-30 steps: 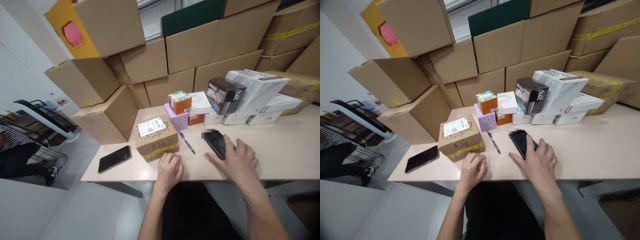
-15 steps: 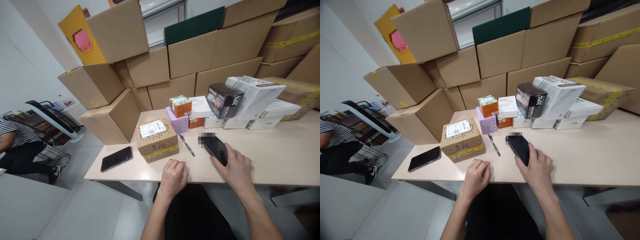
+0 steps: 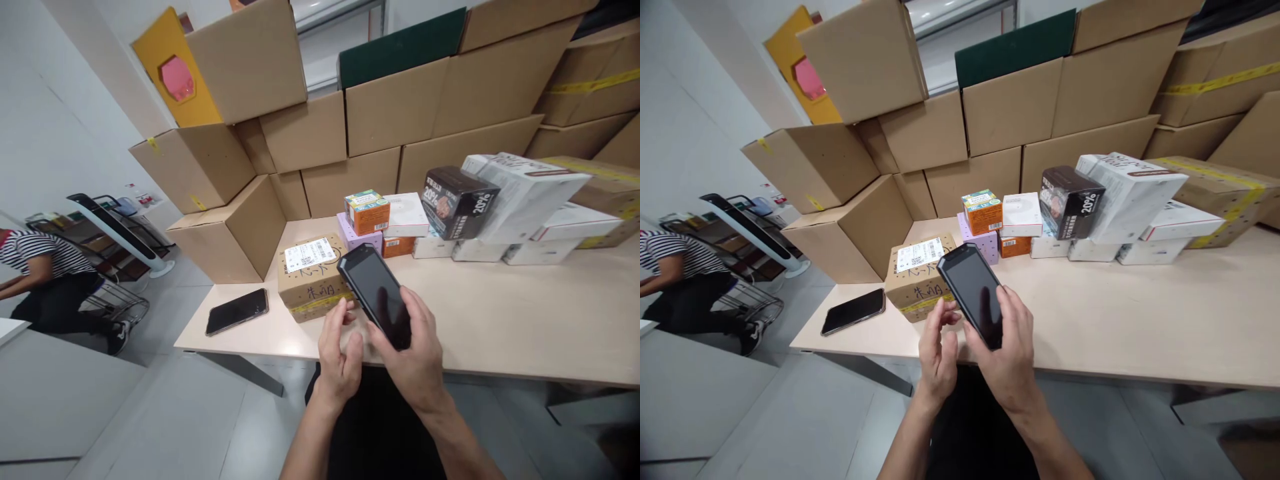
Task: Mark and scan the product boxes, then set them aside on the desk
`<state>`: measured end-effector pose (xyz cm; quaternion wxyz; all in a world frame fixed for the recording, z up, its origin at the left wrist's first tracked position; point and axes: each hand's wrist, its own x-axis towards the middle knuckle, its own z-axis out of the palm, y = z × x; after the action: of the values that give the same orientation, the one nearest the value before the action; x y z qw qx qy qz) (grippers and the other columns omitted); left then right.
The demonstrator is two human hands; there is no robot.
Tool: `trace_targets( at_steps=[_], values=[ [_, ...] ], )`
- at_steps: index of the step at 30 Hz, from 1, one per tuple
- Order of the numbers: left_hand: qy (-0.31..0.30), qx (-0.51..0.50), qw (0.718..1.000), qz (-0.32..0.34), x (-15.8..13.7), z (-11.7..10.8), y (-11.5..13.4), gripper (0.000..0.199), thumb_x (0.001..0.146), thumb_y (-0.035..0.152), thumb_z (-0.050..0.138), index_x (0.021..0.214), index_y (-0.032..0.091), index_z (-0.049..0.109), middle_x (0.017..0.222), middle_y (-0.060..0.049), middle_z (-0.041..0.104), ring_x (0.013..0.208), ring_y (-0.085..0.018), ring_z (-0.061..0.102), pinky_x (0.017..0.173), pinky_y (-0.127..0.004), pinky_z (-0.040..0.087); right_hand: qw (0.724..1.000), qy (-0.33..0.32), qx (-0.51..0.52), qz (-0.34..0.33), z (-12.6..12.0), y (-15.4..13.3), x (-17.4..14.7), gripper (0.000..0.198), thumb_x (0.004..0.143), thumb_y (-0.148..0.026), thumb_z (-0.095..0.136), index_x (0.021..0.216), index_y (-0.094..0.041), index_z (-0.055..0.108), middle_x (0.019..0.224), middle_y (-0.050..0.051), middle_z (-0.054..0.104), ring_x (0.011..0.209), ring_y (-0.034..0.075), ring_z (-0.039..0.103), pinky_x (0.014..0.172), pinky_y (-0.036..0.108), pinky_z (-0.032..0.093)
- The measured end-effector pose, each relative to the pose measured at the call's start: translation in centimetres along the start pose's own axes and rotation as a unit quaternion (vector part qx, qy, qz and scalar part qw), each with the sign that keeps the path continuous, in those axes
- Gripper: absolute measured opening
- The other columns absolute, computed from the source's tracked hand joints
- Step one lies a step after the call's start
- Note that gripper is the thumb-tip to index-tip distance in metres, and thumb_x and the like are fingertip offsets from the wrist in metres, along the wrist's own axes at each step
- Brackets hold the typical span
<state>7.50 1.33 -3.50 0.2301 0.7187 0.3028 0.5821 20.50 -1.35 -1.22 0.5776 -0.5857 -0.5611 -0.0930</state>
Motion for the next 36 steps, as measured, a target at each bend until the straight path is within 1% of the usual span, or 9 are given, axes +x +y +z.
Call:
trace_targets(
  at_steps=[3,8,11,15,20,24,28,32,36],
  values=[
    [0.028,0.010,0.999,-0.026,0.0,-0.1,0.1,0.054,0.100,0.028,0.047,0.152,0.025,0.034,0.135,-0.014,0.056,0.113,-0.022,0.060,0.099,-0.042,0.051,1.000,-0.004,0.020,-0.015,0.7,-1.0,0.1,0.070,0.087,-0.033,0.066,0.149,-0.019,0.037,0.137,0.020,0.053,0.127,0.033,0.052,0.100,0.055,0.050],
    [0.042,0.018,0.996,-0.075,0.0,-0.5,0.2,0.054,0.100,0.031,0.045,0.152,0.025,0.032,0.133,-0.014,0.058,0.115,-0.023,0.060,0.099,-0.042,0.051,0.999,-0.013,0.032,-0.027,1.4,-1.9,-0.2,0.070,0.087,-0.034,0.065,0.149,-0.020,0.036,0.136,0.020,0.052,0.125,0.034,0.052,0.098,0.058,0.050],
    [0.054,0.014,0.995,-0.081,-0.2,-0.7,0.0,0.054,0.100,0.031,0.045,0.152,0.024,0.032,0.134,-0.015,0.058,0.115,-0.023,0.061,0.100,-0.042,0.052,0.999,-0.016,0.028,-0.034,1.7,-2.1,-0.3,0.070,0.087,-0.032,0.065,0.149,-0.020,0.036,0.136,0.020,0.051,0.126,0.034,0.051,0.099,0.058,0.049],
    [0.064,0.010,0.994,-0.082,-0.1,-0.9,-0.2,0.054,0.099,0.033,0.048,0.151,0.024,0.035,0.140,-0.015,0.055,0.115,-0.023,0.062,0.100,-0.041,0.052,0.999,-0.014,0.026,-0.044,1.9,-2.2,-0.3,0.071,0.086,-0.031,0.065,0.149,-0.019,0.035,0.135,0.020,0.052,0.125,0.034,0.052,0.099,0.057,0.050],
    [0.070,-0.020,0.994,-0.078,0.4,-1.1,0.2,0.053,0.099,0.032,0.049,0.151,0.026,0.035,0.142,-0.013,0.055,0.119,-0.022,0.061,0.102,-0.039,0.052,0.998,-0.009,0.021,-0.064,2.0,-2.5,0.1,0.070,0.086,-0.031,0.065,0.149,-0.018,0.035,0.135,0.021,0.052,0.124,0.035,0.052,0.098,0.058,0.050],
    [0.077,-0.029,0.994,-0.074,0.7,-1.2,0.4,0.054,0.100,0.033,0.047,0.152,0.023,0.033,0.135,-0.013,0.061,0.117,-0.021,0.063,0.099,-0.037,0.053,0.997,0.002,0.015,-0.079,2.2,-2.8,0.5,0.072,0.085,-0.031,0.067,0.149,-0.019,0.035,0.134,0.021,0.052,0.122,0.035,0.053,0.097,0.057,0.051],
    [0.092,-0.031,0.992,-0.084,0.9,-1.5,0.3,0.054,0.100,0.035,0.048,0.152,0.025,0.034,0.122,-0.010,0.067,0.108,-0.019,0.066,0.094,-0.033,0.055,0.997,-0.003,0.026,-0.079,2.6,-3.0,0.6,0.073,0.084,-0.030,0.068,0.149,-0.020,0.036,0.135,0.020,0.051,0.124,0.035,0.052,0.098,0.058,0.049],
    [0.100,-0.036,0.990,-0.094,1.0,-1.8,0.3,0.054,0.100,0.037,0.049,0.151,0.027,0.036,0.113,-0.007,0.069,0.101,-0.017,0.067,0.090,-0.031,0.055,0.996,-0.011,0.038,-0.078,2.9,-3.0,0.6,0.073,0.083,-0.028,0.070,0.148,-0.018,0.037,0.137,0.021,0.051,0.127,0.035,0.050,0.101,0.057,0.048],
    [0.098,-0.032,0.990,-0.096,1.0,-1.9,0.3,0.054,0.100,0.037,0.049,0.151,0.026,0.036,0.107,-0.006,0.069,0.095,-0.016,0.067,0.087,-0.030,0.055,0.996,-0.018,0.037,-0.083,2.9,-2.9,0.6,0.073,0.084,-0.028,0.069,0.148,-0.017,0.037,0.138,0.021,0.050,0.128,0.035,0.050,0.101,0.057,0.048]
  ],
)
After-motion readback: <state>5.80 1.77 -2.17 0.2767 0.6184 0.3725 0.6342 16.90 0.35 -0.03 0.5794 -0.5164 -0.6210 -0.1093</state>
